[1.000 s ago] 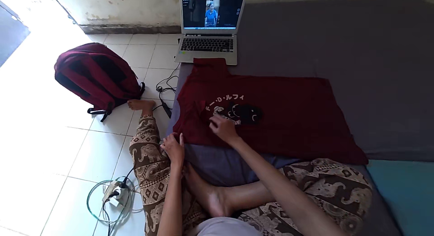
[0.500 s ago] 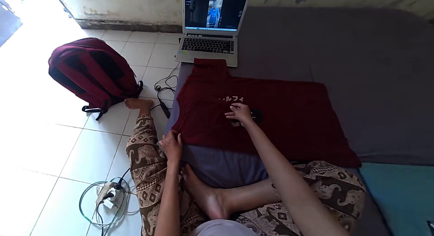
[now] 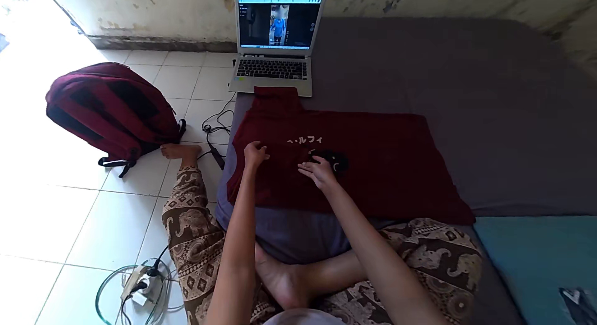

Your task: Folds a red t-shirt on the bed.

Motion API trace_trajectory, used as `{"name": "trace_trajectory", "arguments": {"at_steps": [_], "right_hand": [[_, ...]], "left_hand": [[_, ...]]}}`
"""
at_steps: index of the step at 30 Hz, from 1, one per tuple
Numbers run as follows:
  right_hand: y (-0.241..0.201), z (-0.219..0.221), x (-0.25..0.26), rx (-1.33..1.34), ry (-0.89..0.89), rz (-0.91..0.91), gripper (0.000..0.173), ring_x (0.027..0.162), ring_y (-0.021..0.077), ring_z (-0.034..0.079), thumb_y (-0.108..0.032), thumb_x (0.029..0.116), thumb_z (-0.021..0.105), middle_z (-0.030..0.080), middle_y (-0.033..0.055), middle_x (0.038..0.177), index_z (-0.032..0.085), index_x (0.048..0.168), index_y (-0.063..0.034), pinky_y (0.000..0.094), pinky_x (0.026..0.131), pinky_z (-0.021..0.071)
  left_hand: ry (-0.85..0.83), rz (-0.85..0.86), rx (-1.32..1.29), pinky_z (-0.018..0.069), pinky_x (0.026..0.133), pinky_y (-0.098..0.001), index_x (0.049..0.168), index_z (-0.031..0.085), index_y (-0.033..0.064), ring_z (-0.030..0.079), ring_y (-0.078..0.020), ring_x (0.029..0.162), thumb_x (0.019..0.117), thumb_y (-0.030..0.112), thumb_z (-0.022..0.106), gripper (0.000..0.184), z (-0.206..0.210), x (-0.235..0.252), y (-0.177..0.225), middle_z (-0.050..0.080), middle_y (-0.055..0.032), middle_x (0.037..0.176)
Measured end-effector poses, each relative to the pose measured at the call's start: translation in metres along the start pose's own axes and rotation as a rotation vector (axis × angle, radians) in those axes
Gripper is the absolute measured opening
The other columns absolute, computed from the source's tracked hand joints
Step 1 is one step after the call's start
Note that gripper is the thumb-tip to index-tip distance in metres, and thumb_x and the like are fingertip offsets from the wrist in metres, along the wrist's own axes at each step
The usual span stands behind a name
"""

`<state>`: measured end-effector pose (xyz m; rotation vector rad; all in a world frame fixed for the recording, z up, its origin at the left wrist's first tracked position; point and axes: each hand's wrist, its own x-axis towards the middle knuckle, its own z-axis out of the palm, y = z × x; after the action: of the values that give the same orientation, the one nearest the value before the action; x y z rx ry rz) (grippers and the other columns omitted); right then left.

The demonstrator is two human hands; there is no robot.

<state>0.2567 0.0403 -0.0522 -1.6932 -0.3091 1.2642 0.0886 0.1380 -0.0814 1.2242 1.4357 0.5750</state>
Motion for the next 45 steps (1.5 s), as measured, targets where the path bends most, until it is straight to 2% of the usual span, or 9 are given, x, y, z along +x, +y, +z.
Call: {"name": "trace_trajectory", "arguments": {"at_steps": [3,8,12,15,18,22,30,36,45], "right_hand": [[0.006,-0.017,0.009,-0.076,-0.043,-0.048,0.048,0.112,0.0287,0.063,0.012,0.1000,0.049,0.049,0.0312,0.139,0.040,0.147,0.0092,0.0329,0.093,0.0539],[0.001,-0.017,0.005,-0.055,-0.088,0.016,0.043,0.095,0.0259,0.069,0.004,0.1066,0.041,0.050,0.0288,0.133,0.035,0.150,0.0069,0.0317,0.080,0.0587],[0.002,-0.006,0.003,-0.013,-0.141,0.003,0.050,0.113,0.0361,0.066,0.005,0.1061,0.037,0.034,0.0297,0.154,0.028,0.155,0.0011,0.0409,0.084,0.0606],[0.007,-0.005,0.008,-0.015,-0.209,0.007,0.055,0.125,0.0389,0.059,0.007,0.1042,0.033,0.031,0.0299,0.156,0.023,0.158,-0.0005,0.0445,0.093,0.0573],[0.016,-0.011,0.013,-0.070,-0.238,-0.032,0.051,0.117,0.0312,0.063,0.011,0.1020,0.034,0.040,0.0294,0.150,0.031,0.152,0.0073,0.0367,0.094,0.0563],[0.018,-0.012,0.009,-0.102,-0.245,-0.078,0.043,0.113,0.0261,0.064,0.012,0.1016,0.030,0.047,0.0295,0.142,0.040,0.144,0.0133,0.0331,0.094,0.0548],[0.027,-0.011,0.016,-0.182,-0.069,-0.131,0.040,0.084,0.0161,0.065,-0.022,0.1105,0.046,0.070,0.0189,0.099,0.067,0.106,0.0125,0.0323,0.082,0.0525],[0.041,-0.028,0.014,-0.382,-0.185,-0.413,0.025,0.103,0.0219,0.062,0.012,0.0837,0.074,0.066,0.0226,0.119,0.069,0.108,0.0101,0.0332,0.089,0.0509],[0.053,-0.027,0.014,-0.296,-0.143,-0.480,0.007,0.113,0.0187,0.065,0.017,0.0857,0.067,0.068,0.0244,0.122,0.071,0.086,0.0105,0.0279,0.093,0.0525]], "left_hand": [[-0.054,0.086,-0.127,0.0593,0.085,-0.0426,0.135,0.053,-0.0067,0.071,-0.0288,0.093,0.1072,0.005,0.047,0.031,-0.009,-0.005,-0.015,0.062,-0.0277,0.122],[-0.109,0.145,-0.267,0.0577,0.088,-0.0391,0.123,0.059,-0.0099,0.067,-0.0231,0.102,0.1062,-0.001,0.040,0.027,-0.019,-0.011,-0.040,0.061,-0.0222,0.124],[-0.207,0.390,-0.106,0.0428,0.108,-0.0376,0.077,0.064,-0.0123,0.052,-0.0240,0.132,0.0918,-0.014,0.039,0.028,-0.026,-0.019,-0.054,0.054,-0.0239,0.143],[-0.185,0.412,-0.077,0.0433,0.106,-0.0319,0.068,0.061,-0.0109,0.059,-0.0161,0.123,0.0866,-0.015,0.036,0.031,-0.028,-0.027,-0.059,0.067,-0.0213,0.124],[-0.014,0.290,-0.258,0.0521,0.093,-0.0323,0.088,0.059,-0.0147,0.066,-0.0147,0.100,0.0967,-0.011,0.034,0.028,-0.022,-0.034,-0.060,0.070,-0.0197,0.102],[0.295,0.025,-0.293,0.0597,0.081,-0.0366,0.135,0.044,-0.0143,0.071,-0.0261,0.087,0.1056,-0.001,0.044,0.032,-0.006,-0.043,-0.039,0.061,-0.0292,0.113],[0.199,-0.020,0.037,0.0482,0.099,-0.0521,0.136,0.054,-0.0041,0.064,-0.0389,0.110,0.0993,0.016,0.067,0.044,0.007,-0.048,-0.017,0.064,-0.0285,0.122],[0.198,0.124,0.039,0.0500,0.097,-0.0478,0.142,0.045,-0.0073,0.065,-0.0374,0.108,0.1042,0.011,0.057,0.043,-0.008,-0.057,-0.036,0.064,-0.0300,0.121],[0.090,0.220,0.068,0.0463,0.107,-0.0488,0.149,0.047,0.0024,0.054,-0.0380,0.132,0.0981,-0.004,0.059,0.052,-0.017,-0.052,-0.055,0.052,-0.0261,0.146]]}}
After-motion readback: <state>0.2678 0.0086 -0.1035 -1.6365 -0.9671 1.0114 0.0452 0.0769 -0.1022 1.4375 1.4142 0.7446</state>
